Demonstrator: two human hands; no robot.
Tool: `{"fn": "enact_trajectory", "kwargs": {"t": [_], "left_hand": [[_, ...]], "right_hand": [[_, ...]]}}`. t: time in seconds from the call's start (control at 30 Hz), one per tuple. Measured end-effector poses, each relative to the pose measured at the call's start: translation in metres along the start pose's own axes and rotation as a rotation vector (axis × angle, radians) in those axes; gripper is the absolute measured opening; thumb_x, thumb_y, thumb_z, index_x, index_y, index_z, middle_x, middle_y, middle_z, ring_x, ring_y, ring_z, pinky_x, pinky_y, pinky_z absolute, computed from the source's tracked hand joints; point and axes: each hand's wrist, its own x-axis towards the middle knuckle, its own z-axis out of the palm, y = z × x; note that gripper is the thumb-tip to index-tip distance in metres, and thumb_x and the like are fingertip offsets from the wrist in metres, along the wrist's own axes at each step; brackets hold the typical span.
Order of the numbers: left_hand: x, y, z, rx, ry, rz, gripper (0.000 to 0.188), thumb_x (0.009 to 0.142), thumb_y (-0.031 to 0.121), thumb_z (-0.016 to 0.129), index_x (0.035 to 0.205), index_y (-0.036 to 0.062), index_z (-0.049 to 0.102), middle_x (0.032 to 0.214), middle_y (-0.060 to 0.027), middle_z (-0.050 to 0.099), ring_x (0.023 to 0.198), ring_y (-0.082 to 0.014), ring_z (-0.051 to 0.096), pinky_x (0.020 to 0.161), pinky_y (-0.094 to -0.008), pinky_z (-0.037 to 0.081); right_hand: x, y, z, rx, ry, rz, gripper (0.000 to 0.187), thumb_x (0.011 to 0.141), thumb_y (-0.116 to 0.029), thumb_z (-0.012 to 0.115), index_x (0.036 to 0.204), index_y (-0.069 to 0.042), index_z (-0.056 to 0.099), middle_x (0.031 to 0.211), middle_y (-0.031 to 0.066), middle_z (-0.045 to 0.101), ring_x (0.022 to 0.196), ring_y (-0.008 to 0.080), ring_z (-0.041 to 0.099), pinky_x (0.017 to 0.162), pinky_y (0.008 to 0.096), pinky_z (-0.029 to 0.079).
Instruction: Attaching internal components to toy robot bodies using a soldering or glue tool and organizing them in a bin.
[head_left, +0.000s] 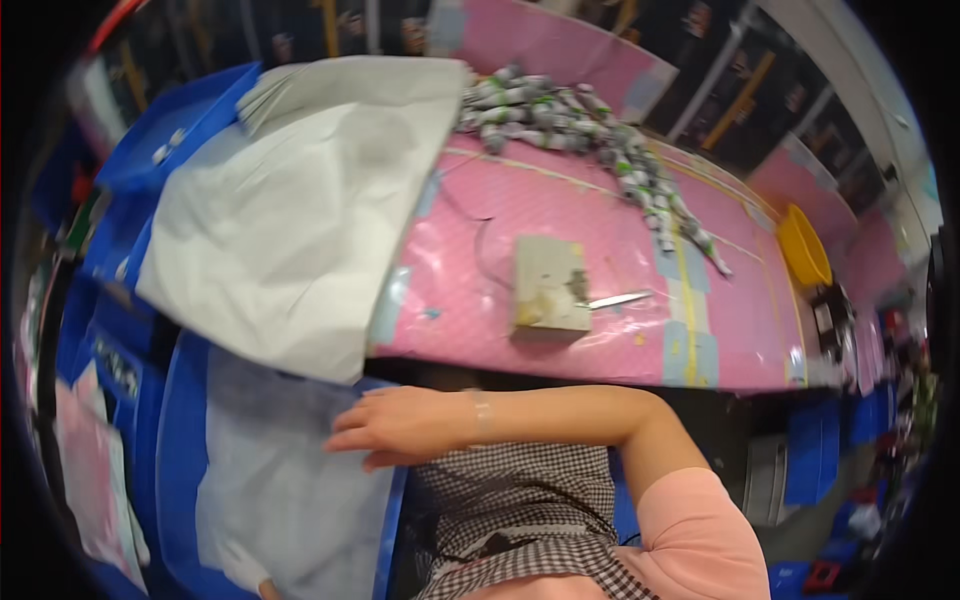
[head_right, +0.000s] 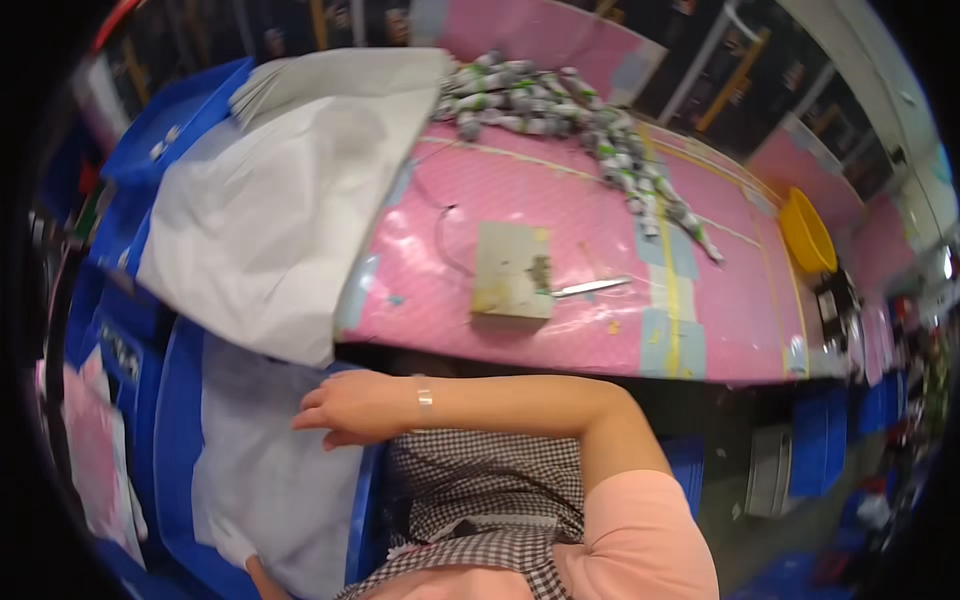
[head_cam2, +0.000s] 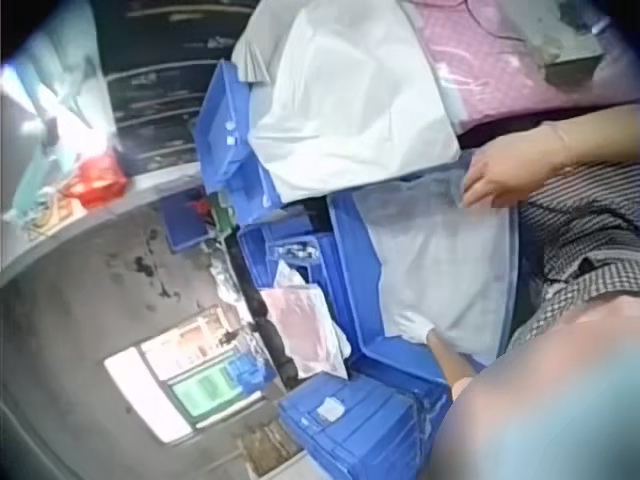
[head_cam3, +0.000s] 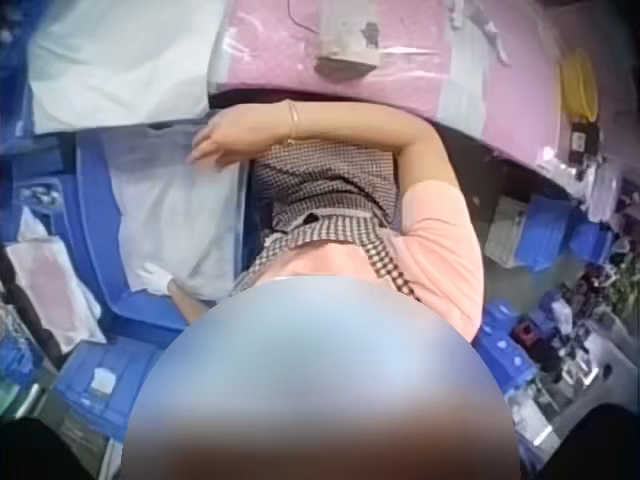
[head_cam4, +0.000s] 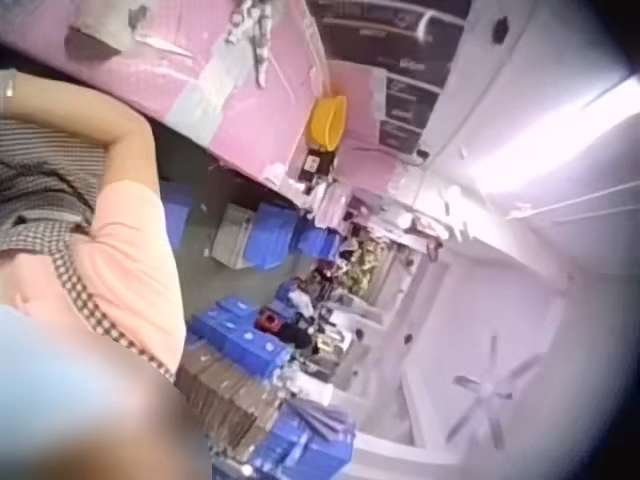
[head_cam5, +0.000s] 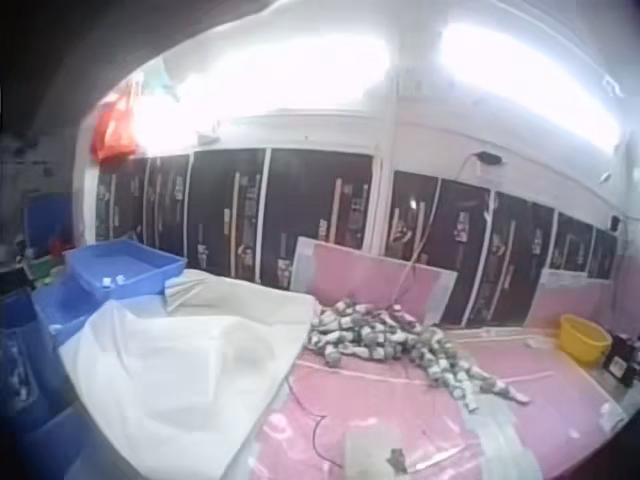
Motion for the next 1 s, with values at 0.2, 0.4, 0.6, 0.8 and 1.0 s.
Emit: {"fn": "enact_trajectory", "kwargs": {"t": [0.2, 0.4, 0.6, 0.8, 1.0], "left_hand": [[0.204, -0.022, -0.102, 0.108, 0.362, 0.157, 0.045, 0.092, 0.026, 0.048, 0.128, -0.0012, 0.043, 0.129, -0.0211, 0.046, 0.119, -0.0332, 0.044, 0.1, -0.0358, 0.034], [0.159, 0.253, -0.143, -0.471, 0.153, 0.515, 0.044, 0.093, 0.017, 0.048, 0.133, 0.0006, 0.038, 0.136, -0.014, 0.042, 0.12, -0.0277, 0.044, 0.1, -0.0327, 0.033], [0.016, 0.442, -0.152, -0.994, -0.229, 0.733, 0.039, 0.093, 0.013, 0.047, 0.128, -0.0037, 0.042, 0.128, -0.0099, 0.047, 0.112, -0.018, 0.049, 0.096, -0.0297, 0.038], [-0.122, 0.567, -0.122, -0.987, -1.312, 0.735, 0.034, 0.095, 0.018, 0.045, 0.121, -0.0031, 0.048, 0.104, -0.013, 0.061, 0.091, -0.0218, 0.061, 0.088, -0.0319, 0.047], [-0.156, 0.569, -0.094, -1.518, -1.656, 0.144, 0.039, 0.093, 0.03, 0.049, 0.119, 0.0016, 0.045, 0.11, -0.0146, 0.057, 0.105, -0.0259, 0.055, 0.09, -0.0395, 0.046]], "right_hand": [[-0.191, 0.064, -0.04, 0.157, 1.153, 0.772, 0.022, 0.082, -0.009, 0.061, 0.102, 0.0, 0.063, 0.087, 0.0075, 0.067, 0.08, 0.0103, 0.061, 0.073, 0.0249, 0.049], [-0.33, 0.187, -0.016, -0.306, 1.017, 1.668, 0.044, 0.075, -0.021, 0.064, 0.111, 0.001, 0.051, 0.095, 0.0211, 0.063, 0.086, 0.0352, 0.061, 0.078, 0.04, 0.048], [-0.322, 0.153, -0.007, 0.499, 1.701, 1.194, 0.043, 0.076, -0.013, 0.068, 0.108, 0.004, 0.046, 0.083, 0.0141, 0.06, 0.068, 0.0207, 0.062, 0.06, 0.0311, 0.052], [-0.256, 0.05, 0.027, 0.645, 2.051, 0.55, 0.023, 0.079, -0.002, 0.065, 0.097, 0.001, 0.051, 0.078, 0.0072, 0.058, 0.062, 0.0135, 0.059, 0.055, 0.0246, 0.05], [-0.186, -0.011, 0.063, -0.043, 1.377, 0.457, 0.037, 0.073, 0.001, 0.07, 0.106, -0.005, 0.056, 0.094, 0.0099, 0.057, 0.072, 0.0146, 0.059, 0.063, 0.0256, 0.05]]}}
